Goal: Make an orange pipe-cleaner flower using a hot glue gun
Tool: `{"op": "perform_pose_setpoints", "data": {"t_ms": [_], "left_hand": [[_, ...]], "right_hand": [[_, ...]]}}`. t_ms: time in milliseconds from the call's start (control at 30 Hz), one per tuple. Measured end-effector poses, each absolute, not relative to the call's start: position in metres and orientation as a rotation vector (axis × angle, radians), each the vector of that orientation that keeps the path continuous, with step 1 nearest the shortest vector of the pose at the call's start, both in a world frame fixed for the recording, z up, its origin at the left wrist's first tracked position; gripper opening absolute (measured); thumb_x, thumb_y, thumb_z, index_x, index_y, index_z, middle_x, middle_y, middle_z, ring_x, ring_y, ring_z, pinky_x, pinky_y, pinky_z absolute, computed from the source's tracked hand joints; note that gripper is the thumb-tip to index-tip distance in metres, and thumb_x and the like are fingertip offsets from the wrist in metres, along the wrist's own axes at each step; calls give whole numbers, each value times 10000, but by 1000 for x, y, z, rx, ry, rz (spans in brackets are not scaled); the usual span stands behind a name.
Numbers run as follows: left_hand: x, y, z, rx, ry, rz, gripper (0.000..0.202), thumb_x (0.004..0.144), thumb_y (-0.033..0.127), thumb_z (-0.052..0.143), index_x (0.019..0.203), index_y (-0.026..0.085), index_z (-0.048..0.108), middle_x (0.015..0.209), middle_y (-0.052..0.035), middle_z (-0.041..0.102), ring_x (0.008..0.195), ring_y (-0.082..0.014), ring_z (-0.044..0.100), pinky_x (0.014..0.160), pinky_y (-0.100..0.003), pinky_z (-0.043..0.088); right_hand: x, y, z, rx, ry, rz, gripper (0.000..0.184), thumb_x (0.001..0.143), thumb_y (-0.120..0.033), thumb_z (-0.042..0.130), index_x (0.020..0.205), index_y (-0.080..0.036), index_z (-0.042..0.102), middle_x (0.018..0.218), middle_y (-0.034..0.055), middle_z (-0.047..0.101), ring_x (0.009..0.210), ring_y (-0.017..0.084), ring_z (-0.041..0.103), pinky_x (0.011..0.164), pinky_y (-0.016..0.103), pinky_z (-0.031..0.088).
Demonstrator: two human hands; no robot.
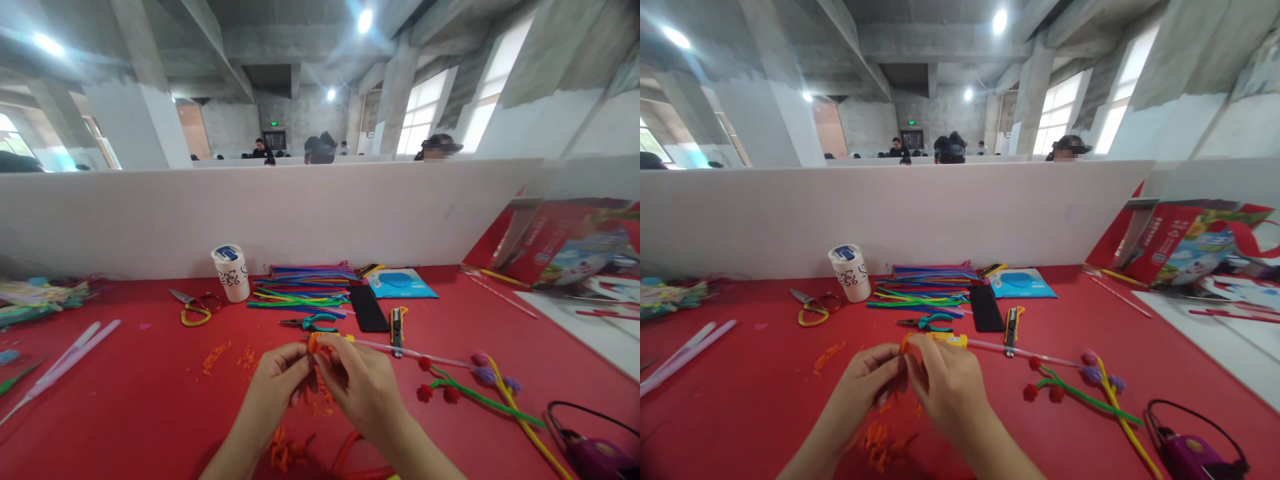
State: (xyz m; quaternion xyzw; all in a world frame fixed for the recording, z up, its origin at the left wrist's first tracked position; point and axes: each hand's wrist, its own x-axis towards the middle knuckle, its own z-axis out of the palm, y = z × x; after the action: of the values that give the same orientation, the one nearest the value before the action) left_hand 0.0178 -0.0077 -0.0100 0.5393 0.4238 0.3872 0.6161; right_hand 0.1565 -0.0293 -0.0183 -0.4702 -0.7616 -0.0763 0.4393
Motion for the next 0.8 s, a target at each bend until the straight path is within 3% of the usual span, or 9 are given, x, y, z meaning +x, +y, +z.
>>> {"op": "perform_pose_setpoints", "data": {"t_ms": [333,600,800], "left_hand": [[15,-8,-11,1332,1004,973,210,711,319,552,742,137,651,509,19,564,362,-51,336,371,-187,225],[17,-9,-13,1324,959,976,186,703,303,568,717,140,655,506,35,528,364,-40,325,365,-179,225],[15,-4,-15,1191,971,983,187,739,317,557,712,143,619,448,52,508,339,-21,282,365,-163,171]], "right_hand": [[159,-30,-16,-1114,-1869,-202,100,838,-193,458,907,-175,530,536,-31,549,452,85,494,468,199,328],[158,-29,-17,-1068,-1877,-281,80,836,-169,462,890,-166,520,546,-25,547,471,94,502,483,207,330],[167,-26,-16,-1251,-1810,-72,123,847,-257,441,895,-182,526,508,-48,511,436,92,481,475,202,330]]}}
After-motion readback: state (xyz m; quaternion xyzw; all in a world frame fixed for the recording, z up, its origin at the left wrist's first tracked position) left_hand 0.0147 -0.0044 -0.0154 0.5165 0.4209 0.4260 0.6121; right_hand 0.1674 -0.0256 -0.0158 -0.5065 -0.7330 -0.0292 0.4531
